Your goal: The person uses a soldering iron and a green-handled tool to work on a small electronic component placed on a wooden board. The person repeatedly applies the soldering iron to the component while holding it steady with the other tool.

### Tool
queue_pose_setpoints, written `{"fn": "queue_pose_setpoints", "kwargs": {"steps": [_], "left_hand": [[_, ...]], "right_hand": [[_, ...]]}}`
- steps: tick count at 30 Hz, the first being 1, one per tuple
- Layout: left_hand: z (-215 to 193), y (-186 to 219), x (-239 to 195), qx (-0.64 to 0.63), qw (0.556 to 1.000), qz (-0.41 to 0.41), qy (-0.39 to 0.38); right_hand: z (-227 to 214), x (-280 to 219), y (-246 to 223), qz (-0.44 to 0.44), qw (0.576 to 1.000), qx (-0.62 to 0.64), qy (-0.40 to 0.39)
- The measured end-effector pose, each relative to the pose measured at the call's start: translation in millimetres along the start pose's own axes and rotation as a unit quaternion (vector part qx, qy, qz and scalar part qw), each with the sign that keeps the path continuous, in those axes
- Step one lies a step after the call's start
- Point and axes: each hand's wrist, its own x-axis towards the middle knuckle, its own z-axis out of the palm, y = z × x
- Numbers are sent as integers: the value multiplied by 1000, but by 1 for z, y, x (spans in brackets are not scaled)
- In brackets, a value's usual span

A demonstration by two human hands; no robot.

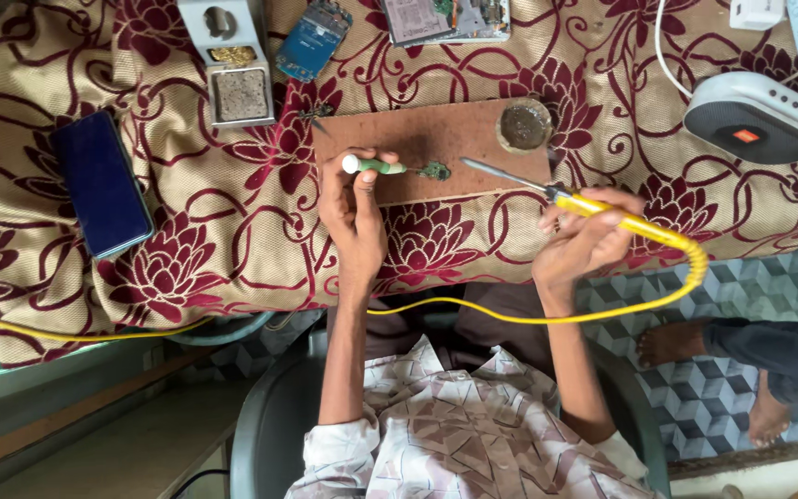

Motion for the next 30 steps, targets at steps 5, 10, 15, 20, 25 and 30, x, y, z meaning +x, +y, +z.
{"fn": "queue_pose_setpoints", "kwargs": {"steps": [5,10,15,20,25,30], "left_hand": [[1,0,-1,-9,1000,1,-1],[1,-1,-1,-12,1000,7,-2],[1,0,-1,5,1000,7,-2],[0,-2,-1,2,1000,10,-3],[0,-2,-1,1,1000,1,-2],[0,0,-1,1,1000,9,-2]], "right_hand": [[7,8,23,61,992,44,99],[16,1,33,91,991,33,88],[20,-13,27,61,998,7,28],[22,-15,26,79,994,30,66],[23,-11,28,70,997,12,37],[23,-15,24,73,997,19,22]]}}
